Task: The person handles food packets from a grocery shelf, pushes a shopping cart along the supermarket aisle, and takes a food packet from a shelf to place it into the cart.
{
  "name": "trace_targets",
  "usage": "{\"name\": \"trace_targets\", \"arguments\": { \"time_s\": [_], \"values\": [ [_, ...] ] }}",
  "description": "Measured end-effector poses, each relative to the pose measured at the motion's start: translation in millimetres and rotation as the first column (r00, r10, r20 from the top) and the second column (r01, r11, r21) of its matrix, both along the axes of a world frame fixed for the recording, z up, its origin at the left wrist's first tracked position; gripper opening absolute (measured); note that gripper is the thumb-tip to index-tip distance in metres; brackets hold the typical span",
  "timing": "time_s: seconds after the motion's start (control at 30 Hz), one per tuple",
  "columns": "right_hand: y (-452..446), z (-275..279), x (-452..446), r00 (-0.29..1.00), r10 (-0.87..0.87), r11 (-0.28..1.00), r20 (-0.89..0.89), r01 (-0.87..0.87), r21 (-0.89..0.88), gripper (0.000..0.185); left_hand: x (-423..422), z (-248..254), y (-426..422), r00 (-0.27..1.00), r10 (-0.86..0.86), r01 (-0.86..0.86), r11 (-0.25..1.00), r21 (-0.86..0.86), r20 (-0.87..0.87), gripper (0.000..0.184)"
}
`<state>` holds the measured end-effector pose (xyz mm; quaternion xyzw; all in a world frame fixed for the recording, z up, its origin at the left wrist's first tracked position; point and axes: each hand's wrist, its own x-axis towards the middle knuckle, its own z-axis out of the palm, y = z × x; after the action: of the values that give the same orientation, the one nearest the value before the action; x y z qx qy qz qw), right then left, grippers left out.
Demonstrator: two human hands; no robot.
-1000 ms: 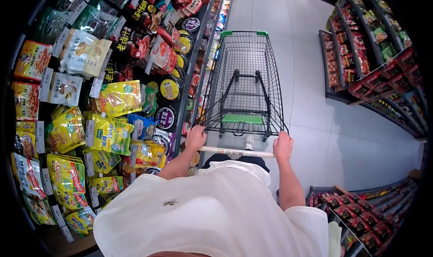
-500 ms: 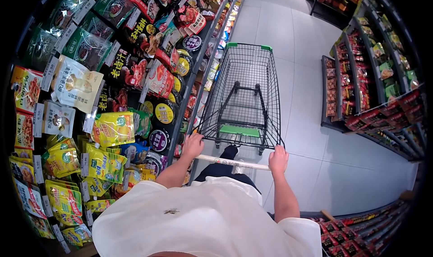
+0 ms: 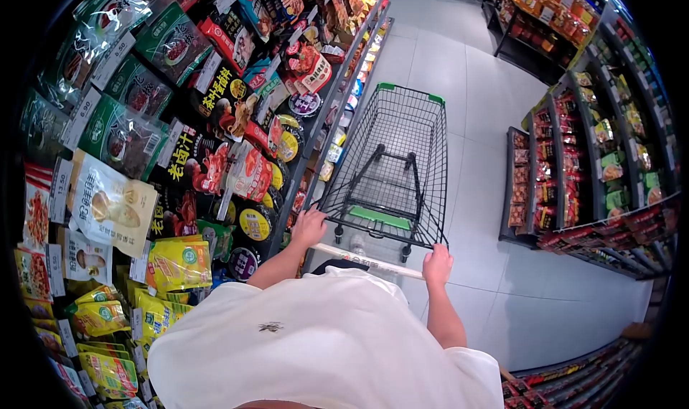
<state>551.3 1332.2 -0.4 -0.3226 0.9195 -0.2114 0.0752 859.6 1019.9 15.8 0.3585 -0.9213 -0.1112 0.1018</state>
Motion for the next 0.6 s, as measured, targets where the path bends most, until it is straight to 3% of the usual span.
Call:
{"name": "trace_targets", "arguments": {
  "time_s": [0.2, 0.6],
  "values": [
    [-48.2, -0.5, -42.3, 1.0, -0.008, 1.0, 0.0, 0.008, 0.008, 0.025, -48.5, 5.7, -55.3, 1.0, 0.004, -0.005, 0.994, 0.113, 0.009, 0.028],
    [-127.6, 4.1, -123.7, 0.999, -0.019, 1.0, -0.035, 0.019, 0.004, 0.026, -127.8, 8.8, -129.8, 1.0, -0.006, 0.005, 0.998, 0.07, 0.011, 0.032]
  ]
}}
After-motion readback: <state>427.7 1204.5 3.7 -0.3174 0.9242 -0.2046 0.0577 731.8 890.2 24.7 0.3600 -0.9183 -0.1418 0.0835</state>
